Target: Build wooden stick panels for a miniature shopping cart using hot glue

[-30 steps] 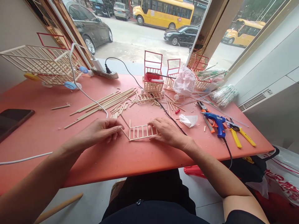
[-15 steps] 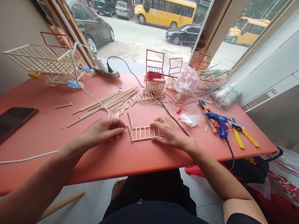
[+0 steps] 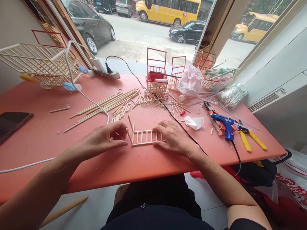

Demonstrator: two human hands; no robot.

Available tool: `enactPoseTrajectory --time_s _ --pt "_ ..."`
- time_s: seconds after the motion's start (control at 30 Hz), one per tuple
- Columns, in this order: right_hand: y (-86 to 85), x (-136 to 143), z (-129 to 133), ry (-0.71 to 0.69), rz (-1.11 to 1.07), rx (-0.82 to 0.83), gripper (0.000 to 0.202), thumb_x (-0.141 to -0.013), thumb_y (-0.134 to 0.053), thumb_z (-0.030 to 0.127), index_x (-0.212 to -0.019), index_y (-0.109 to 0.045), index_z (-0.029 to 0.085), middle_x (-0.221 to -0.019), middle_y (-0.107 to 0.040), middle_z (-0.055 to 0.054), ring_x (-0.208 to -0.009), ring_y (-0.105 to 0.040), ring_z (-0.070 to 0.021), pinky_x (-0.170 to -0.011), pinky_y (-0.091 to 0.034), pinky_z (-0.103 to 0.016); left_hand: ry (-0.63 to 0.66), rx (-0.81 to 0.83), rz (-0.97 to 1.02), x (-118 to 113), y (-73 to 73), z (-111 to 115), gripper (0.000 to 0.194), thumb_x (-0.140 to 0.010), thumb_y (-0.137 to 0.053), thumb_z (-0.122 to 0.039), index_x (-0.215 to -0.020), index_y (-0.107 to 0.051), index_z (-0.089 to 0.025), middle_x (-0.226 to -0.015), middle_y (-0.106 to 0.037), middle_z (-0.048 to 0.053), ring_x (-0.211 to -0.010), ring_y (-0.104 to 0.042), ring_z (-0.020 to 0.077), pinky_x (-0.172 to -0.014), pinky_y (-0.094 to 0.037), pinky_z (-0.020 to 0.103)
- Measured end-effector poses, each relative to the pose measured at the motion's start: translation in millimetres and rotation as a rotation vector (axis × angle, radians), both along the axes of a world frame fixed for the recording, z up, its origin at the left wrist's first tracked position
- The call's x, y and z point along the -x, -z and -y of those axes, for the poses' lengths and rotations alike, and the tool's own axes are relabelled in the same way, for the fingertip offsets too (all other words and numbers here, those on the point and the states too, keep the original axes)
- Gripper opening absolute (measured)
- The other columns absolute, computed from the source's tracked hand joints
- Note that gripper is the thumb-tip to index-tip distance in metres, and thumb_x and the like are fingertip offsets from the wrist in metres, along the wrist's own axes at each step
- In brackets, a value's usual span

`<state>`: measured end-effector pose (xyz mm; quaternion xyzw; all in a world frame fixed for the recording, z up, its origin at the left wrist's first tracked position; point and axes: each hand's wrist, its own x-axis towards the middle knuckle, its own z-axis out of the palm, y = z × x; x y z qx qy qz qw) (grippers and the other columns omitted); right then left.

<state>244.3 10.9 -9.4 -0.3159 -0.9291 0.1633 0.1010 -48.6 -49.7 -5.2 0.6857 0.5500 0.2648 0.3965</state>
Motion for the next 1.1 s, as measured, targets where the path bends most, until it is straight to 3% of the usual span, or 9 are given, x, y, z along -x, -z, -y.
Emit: enactPoseTrajectory --time_s 0.27,0.63,0.87,1.0,1.1 --pt "-0.5 0.1 0.7 0.017 0.000 0.025 0.038 -0.091 -0.078 0.030 -0.126 -0.066 0.022 -0.123 -0.065 -0.012 -0.116 -0.060 -0.0299 -0.105 -0.049 -0.048 0.023 0.086 0.091 -7.7 -5.8 5.4 0.015 -0.083 -0.070 -0.035 -0.079 -0.068 -0.021 -0.073 -0.064 -0.001 -0.070 -0.055 0.0154 -0.065 -0.044 0.025" --pt "0.9 -0.1 0.9 0.018 -0.003 0.012 0.039 -0.092 -0.077 0.032 -0.128 -0.066 0.022 -0.125 -0.065 -0.012 -0.118 -0.061 -0.0302 -0.107 -0.049 -0.047 0.021 0.084 0.048 -13.8 1.3 6.6 0.019 -0.085 -0.066 -0.038 -0.081 -0.066 -0.020 -0.074 -0.063 -0.001 -0.070 -0.053 0.0154 -0.064 -0.040 0.028" --pt "6.9 -2.5 7.6 -0.021 -0.059 -0.180 0.049 -0.095 -0.076 0.038 -0.138 -0.063 0.018 -0.143 -0.062 -0.016 -0.128 -0.059 -0.0329 -0.110 -0.045 -0.049 -0.011 -0.087 -0.117 -10.7 -0.4 8.2 0.014 -0.084 -0.065 -0.034 -0.081 -0.068 -0.020 -0.074 -0.063 -0.003 -0.070 -0.053 0.0142 -0.066 -0.039 0.027" --pt "6.9 -1.4 9.3 -0.074 -0.144 -0.296 0.035 -0.101 -0.068 0.040 -0.130 -0.068 0.020 -0.128 -0.071 -0.014 -0.116 -0.064 -0.0286 -0.101 -0.045 -0.044 0.022 -0.103 -0.097 -11.2 -1.0 6.8 0.016 -0.085 -0.063 -0.034 -0.079 -0.070 -0.020 -0.072 -0.064 -0.003 -0.069 -0.055 0.0137 -0.067 -0.040 0.026" --pt "7.6 0.5 9.3 -0.098 -0.195 -0.294 0.025 -0.103 -0.067 0.033 -0.123 -0.070 0.019 -0.115 -0.075 -0.011 -0.106 -0.067 -0.0241 -0.093 -0.045 -0.038 0.044 -0.055 -0.046 -10.2 -0.7 7.3 0.016 -0.087 -0.063 -0.033 -0.079 -0.071 -0.020 -0.071 -0.065 -0.003 -0.069 -0.055 0.0130 -0.066 -0.041 0.026"
